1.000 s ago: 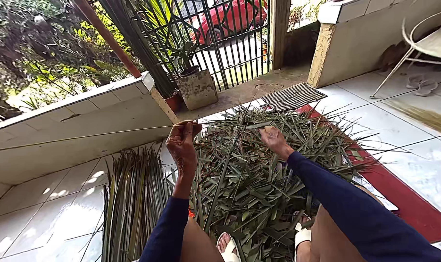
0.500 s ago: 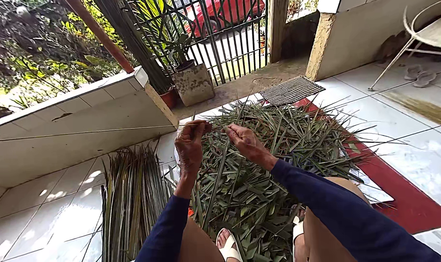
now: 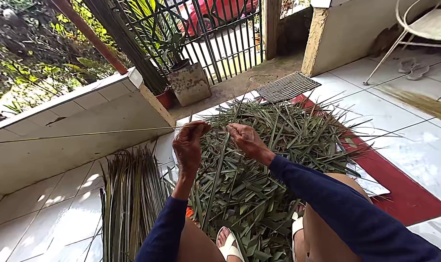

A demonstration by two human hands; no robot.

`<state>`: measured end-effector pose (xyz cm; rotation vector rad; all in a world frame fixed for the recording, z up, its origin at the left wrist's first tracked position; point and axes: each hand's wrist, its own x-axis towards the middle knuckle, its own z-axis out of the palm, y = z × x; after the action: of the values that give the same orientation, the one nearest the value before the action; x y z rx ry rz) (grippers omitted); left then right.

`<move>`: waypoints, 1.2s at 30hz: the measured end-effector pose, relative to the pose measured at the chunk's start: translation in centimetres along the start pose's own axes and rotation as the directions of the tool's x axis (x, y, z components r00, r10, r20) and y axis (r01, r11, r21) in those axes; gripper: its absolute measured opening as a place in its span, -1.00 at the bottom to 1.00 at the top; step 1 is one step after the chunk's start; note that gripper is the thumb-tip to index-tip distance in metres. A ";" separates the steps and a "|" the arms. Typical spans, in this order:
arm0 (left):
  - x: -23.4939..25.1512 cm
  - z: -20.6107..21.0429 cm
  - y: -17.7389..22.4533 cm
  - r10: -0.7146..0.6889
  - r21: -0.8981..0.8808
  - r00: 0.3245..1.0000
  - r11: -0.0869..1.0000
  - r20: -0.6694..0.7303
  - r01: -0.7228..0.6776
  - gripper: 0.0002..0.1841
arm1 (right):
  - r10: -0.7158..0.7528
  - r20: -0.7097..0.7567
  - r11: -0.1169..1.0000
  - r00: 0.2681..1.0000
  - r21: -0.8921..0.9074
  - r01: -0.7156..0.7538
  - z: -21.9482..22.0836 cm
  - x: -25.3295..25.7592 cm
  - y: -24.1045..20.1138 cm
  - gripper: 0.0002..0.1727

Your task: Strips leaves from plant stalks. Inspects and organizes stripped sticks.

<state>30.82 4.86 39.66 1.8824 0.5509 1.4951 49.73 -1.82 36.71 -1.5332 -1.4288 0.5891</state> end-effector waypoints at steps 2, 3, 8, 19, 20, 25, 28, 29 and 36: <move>0.0 -0.3 0.2 0.002 0.001 1.000 1.000 -0.006 -0.002 -0.85 | 0.019 -0.015 0.999 1.000 -0.049 -0.019 0.0 0.4 0.9 -0.55; 0.1 -0.5 0.3 0.005 0.009 1.000 1.000 -0.010 -0.005 -0.85 | 0.039 -0.020 0.996 0.999 -0.075 -0.040 -0.1 0.8 1.6 -0.55; 0.6 -2.1 0.6 0.020 -0.012 0.998 1.000 -0.061 -0.021 -0.84 | 0.155 -0.030 0.970 0.987 -0.183 -0.158 -1.5 1.3 4.3 -0.54; 1.0 -4.2 0.6 -0.059 -0.145 0.982 0.989 -0.178 0.033 -0.83 | -0.082 -0.234 0.995 0.969 0.029 0.091 -1.5 -0.2 0.8 -0.55; 1.0 -4.0 0.6 -0.043 -0.126 0.986 0.992 -0.163 0.023 -0.83 | -0.096 -0.200 0.992 0.975 0.066 0.111 -1.0 -0.7 0.0 -0.56; 0.7 -2.8 0.6 0.040 -0.056 0.997 0.997 -0.067 -0.044 -0.85 | -0.142 -0.066 0.981 0.988 0.123 0.150 1.3 -0.9 -1.8 -0.59; 0.6 -2.2 0.7 0.072 -0.029 0.997 0.997 -0.015 -0.073 -0.84 | -0.150 -0.028 0.980 0.988 0.128 0.153 1.5 -0.9 -2.3 -0.61; 0.6 -2.0 0.7 0.086 -0.016 0.996 0.996 -0.002 -0.086 -0.84 | -0.160 -0.028 0.977 0.987 0.140 0.162 1.4 -0.9 -2.3 -0.61; 0.4 -1.7 0.5 0.116 0.040 0.991 0.992 0.064 -0.118 -0.83 | -0.116 -0.015 0.991 0.993 0.068 0.117 0.7 -0.5 -1.3 -0.58</move>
<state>29.24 5.19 40.50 2.0185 0.4554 1.5045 48.40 -2.22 37.42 -1.3870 -1.4640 0.5520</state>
